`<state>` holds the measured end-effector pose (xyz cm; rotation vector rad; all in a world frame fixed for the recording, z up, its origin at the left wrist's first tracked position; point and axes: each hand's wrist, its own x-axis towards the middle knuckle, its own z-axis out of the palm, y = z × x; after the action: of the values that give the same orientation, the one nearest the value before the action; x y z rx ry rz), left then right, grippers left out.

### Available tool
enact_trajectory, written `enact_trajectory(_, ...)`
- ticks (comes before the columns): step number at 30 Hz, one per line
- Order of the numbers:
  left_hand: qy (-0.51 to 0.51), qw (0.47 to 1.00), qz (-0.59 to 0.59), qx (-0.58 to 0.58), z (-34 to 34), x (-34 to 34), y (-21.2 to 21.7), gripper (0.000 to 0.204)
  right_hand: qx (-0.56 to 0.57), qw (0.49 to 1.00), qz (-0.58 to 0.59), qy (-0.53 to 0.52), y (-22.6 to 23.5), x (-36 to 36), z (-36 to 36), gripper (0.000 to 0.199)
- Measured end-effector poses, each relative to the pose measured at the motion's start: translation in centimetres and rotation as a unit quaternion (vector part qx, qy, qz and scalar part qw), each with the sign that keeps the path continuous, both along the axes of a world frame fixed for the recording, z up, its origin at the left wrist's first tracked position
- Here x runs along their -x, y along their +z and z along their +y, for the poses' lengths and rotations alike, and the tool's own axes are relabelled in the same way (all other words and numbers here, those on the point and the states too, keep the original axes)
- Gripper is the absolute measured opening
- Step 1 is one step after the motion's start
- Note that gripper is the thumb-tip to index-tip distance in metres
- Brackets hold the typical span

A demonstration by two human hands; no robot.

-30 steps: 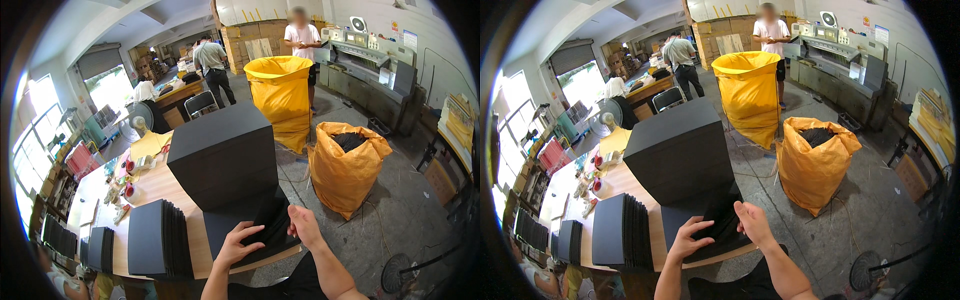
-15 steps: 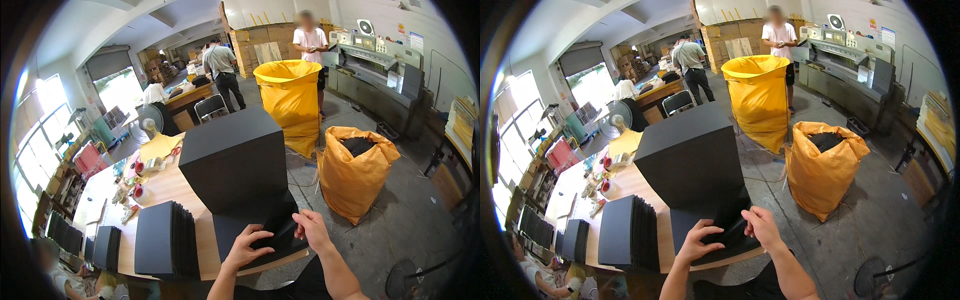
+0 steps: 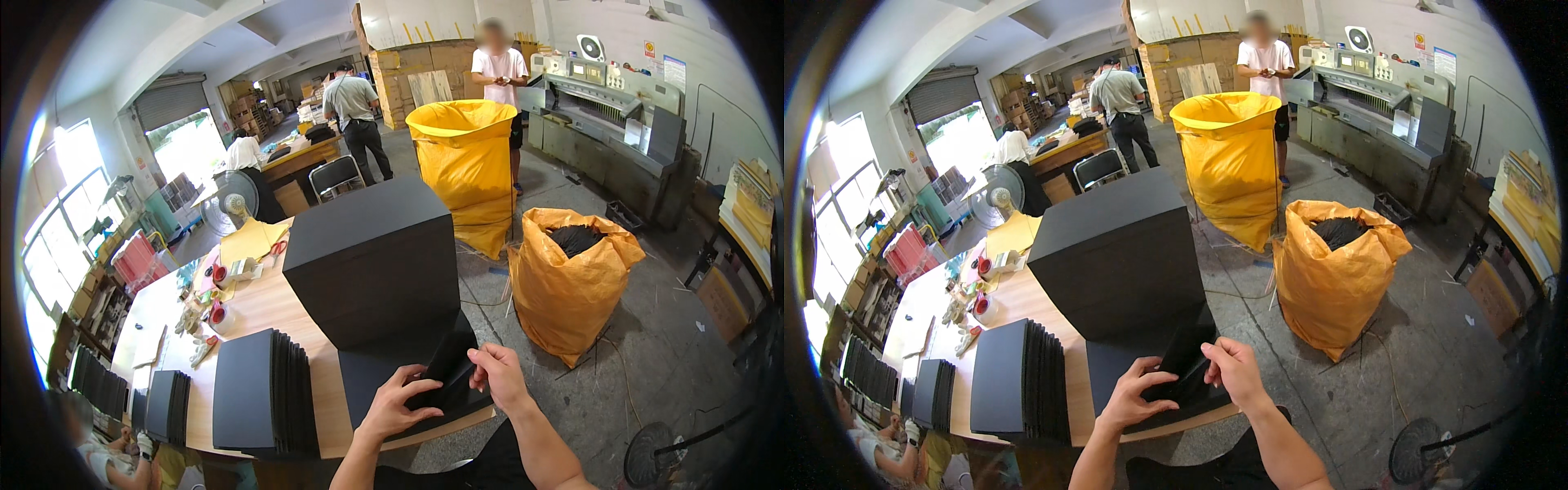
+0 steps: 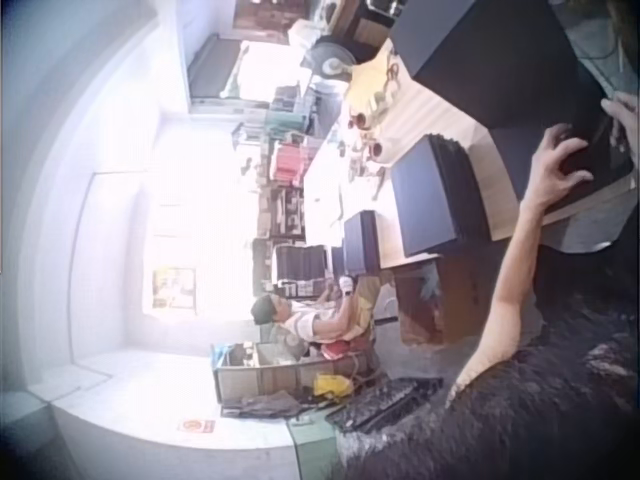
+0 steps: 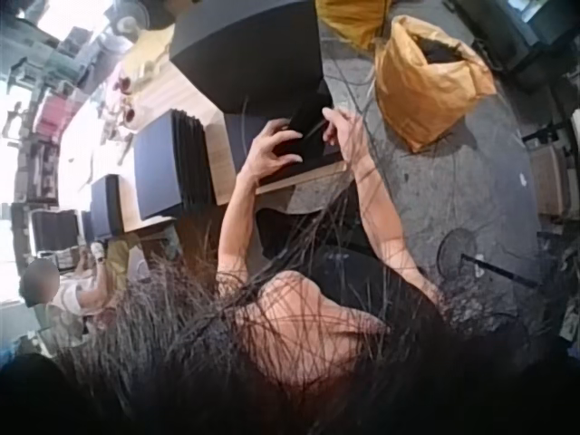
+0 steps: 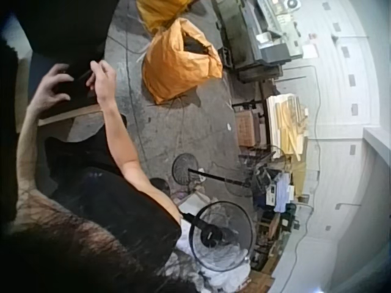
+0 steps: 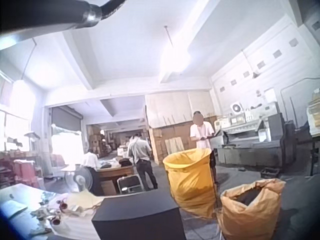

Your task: The person repeatedly folds black rectangular sheets in half and stacks them on a table. The person handles each sheet one at a time, aligns the edges, and places the folded pieces into a growing stack.

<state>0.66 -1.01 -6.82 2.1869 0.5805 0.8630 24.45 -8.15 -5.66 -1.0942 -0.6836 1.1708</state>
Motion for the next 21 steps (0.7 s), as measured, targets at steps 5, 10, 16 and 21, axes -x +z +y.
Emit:
enact_trajectory(5, 0.011, 1.0, -0.012, 0.025, 0.3, 0.3, -0.4, 0.047, -0.016, 0.995, -0.089, -0.035, -0.3, -0.3, -0.4, 0.038)
enact_trajectory(10, 0.011, 0.999, -0.026, 0.036, 0.2, 0.2, -0.2, 0.047, -0.155, 0.783, -0.576, -0.176, -2.4, 0.9, -4.1, 0.021)
enact_trajectory(16, -0.058, 0.951, 0.172, -0.249, -0.9, -0.9, 1.0, 0.045, -0.082, 0.733, -0.649, 0.186, -5.9, 1.6, -5.5, 0.044)
enact_trajectory(21, 0.085, 0.913, 0.181, -0.356, -5.8, 2.6, 2.7, 0.056, -0.171, 0.743, -0.643, 0.067, -6.9, 2.7, -5.7, 0.049)
